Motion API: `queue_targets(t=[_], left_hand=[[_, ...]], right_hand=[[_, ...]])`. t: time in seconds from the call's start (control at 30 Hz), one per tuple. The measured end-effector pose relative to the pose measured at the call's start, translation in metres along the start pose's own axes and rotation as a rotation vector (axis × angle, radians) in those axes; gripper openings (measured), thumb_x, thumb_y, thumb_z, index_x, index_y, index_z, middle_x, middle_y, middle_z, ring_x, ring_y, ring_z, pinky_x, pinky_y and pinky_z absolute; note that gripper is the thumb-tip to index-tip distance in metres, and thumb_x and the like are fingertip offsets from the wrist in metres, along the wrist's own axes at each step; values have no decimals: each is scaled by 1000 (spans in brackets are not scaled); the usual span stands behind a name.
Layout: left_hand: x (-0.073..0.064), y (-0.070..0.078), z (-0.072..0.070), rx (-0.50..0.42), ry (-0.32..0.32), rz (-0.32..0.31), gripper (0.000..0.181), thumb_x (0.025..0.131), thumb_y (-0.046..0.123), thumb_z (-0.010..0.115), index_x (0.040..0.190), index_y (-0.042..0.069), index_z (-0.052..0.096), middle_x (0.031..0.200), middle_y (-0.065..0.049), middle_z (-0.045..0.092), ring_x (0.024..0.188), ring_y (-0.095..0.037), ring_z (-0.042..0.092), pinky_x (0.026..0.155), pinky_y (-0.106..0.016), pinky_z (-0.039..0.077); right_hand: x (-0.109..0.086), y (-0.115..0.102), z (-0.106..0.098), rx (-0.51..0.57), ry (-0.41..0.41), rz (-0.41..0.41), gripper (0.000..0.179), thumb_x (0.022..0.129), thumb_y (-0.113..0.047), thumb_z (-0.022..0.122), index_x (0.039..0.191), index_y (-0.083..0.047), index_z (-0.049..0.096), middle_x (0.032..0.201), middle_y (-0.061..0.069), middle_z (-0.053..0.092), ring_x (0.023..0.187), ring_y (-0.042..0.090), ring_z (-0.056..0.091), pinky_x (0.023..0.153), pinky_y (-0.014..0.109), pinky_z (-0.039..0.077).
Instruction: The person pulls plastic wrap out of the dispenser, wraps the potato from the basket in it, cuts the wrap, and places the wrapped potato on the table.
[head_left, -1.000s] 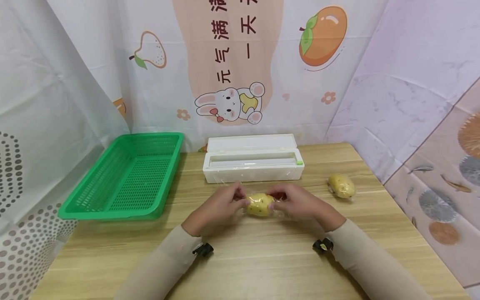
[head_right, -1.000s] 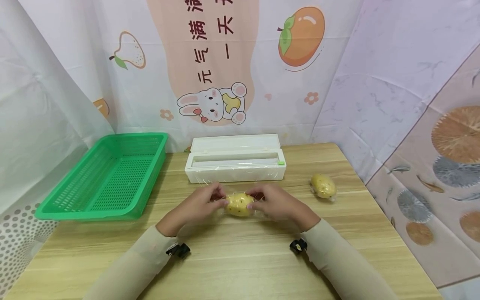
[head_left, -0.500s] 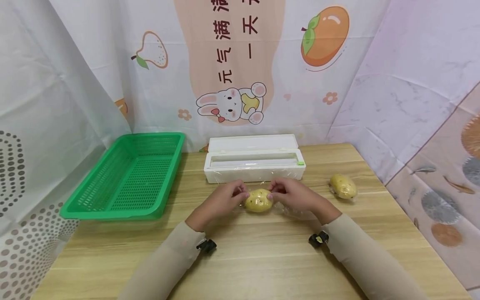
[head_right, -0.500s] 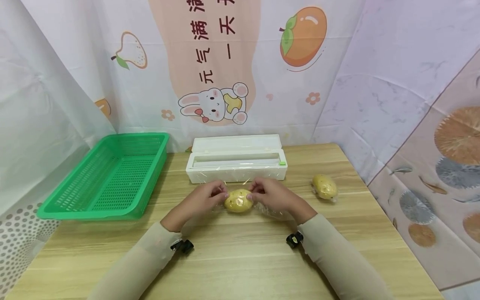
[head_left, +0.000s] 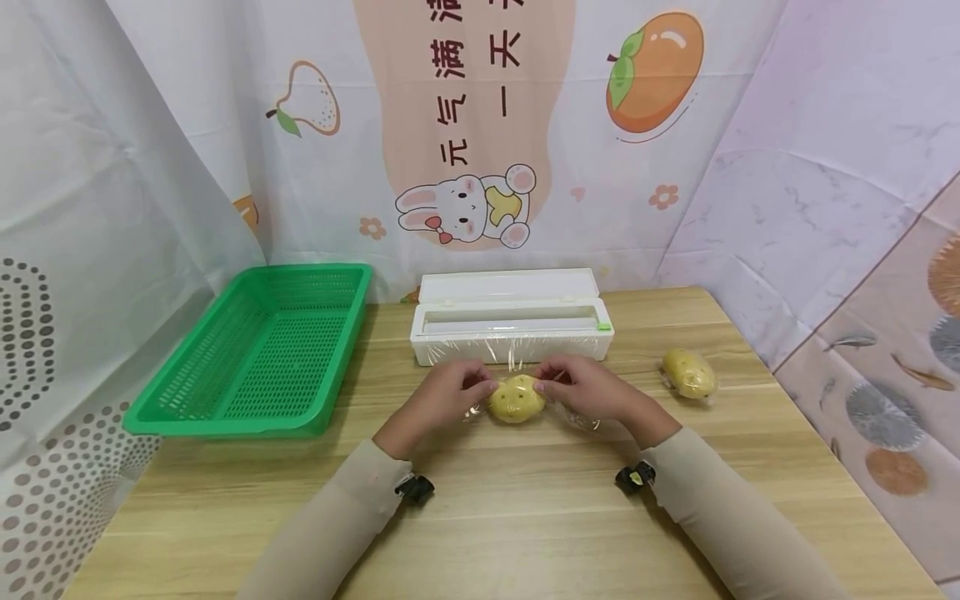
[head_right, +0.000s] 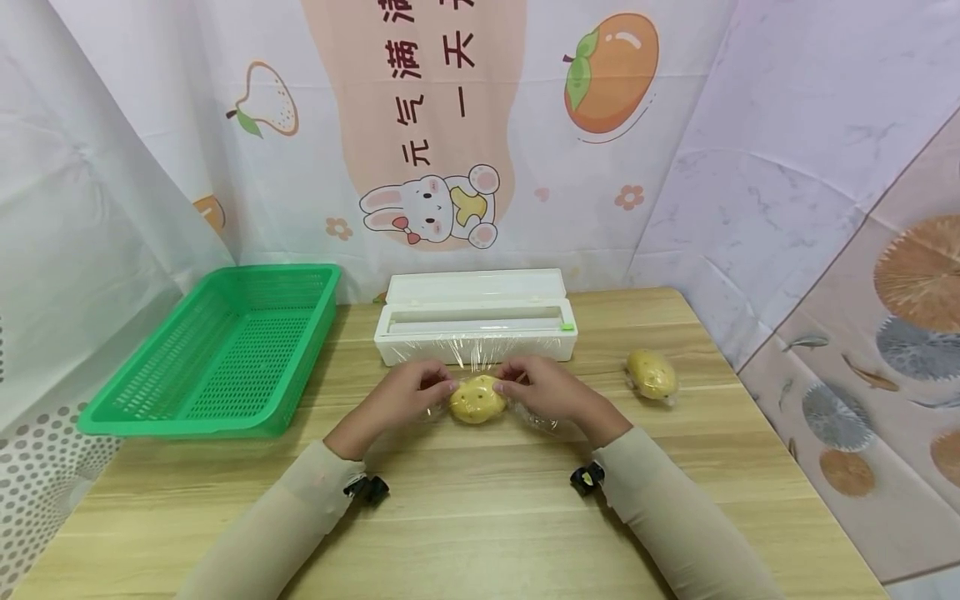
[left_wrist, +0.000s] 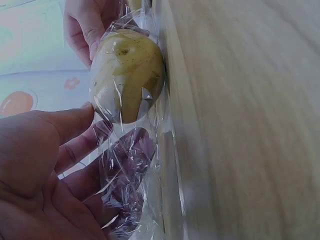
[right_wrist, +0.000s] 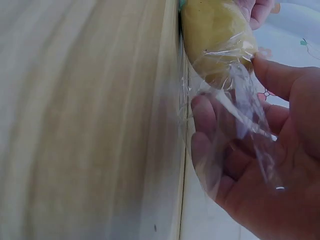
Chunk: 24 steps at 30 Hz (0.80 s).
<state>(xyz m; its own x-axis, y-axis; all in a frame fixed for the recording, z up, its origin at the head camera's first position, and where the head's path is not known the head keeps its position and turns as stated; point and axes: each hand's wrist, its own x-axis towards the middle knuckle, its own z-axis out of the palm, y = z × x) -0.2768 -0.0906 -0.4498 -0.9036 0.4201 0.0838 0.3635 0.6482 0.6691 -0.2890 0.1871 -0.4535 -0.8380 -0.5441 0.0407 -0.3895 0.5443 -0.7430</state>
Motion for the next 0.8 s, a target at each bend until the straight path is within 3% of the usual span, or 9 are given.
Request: queue_targets(t=[0.23, 0.5, 0.67, 0.8], left_hand=[[0, 1, -3, 41, 11, 5, 12, 99, 32, 71, 94, 22, 77, 89, 9, 69, 88, -11, 62, 83, -33, 53], [1, 4, -8, 97, 12, 31, 14, 99, 32, 71, 97, 21, 80, 85, 11, 70, 84, -8, 63, 79, -31, 54], [-3, 11, -14, 138, 25, 39, 16, 98, 35, 71, 100, 21, 79, 91, 10, 72, 89, -11, 66, 82, -34, 55], [-9, 17, -16, 265, 15, 97, 31, 89, 40, 81, 111, 18, 76, 108, 3, 74, 104, -18, 67, 91, -40, 55]], right_hand=[[-2, -3, -1, -39, 19, -12, 19, 104, -33, 64, 113, -21, 75, 103, -6, 71, 96, 13, 65, 88, 37, 55], [-6, -8, -9, -119, 1, -31, 32, 102, -32, 67, 129, -15, 70, 109, -4, 72, 100, 13, 67, 88, 36, 56], [-13, -17, -13, -191, -5, -19, 45, 93, -28, 78, 131, -7, 64, 114, 3, 71, 106, 19, 67, 93, 41, 57], [-20, -30, -12, -264, 5, -13, 51, 80, -27, 90, 121, -9, 64, 114, 3, 69, 105, 21, 65, 93, 42, 55]])
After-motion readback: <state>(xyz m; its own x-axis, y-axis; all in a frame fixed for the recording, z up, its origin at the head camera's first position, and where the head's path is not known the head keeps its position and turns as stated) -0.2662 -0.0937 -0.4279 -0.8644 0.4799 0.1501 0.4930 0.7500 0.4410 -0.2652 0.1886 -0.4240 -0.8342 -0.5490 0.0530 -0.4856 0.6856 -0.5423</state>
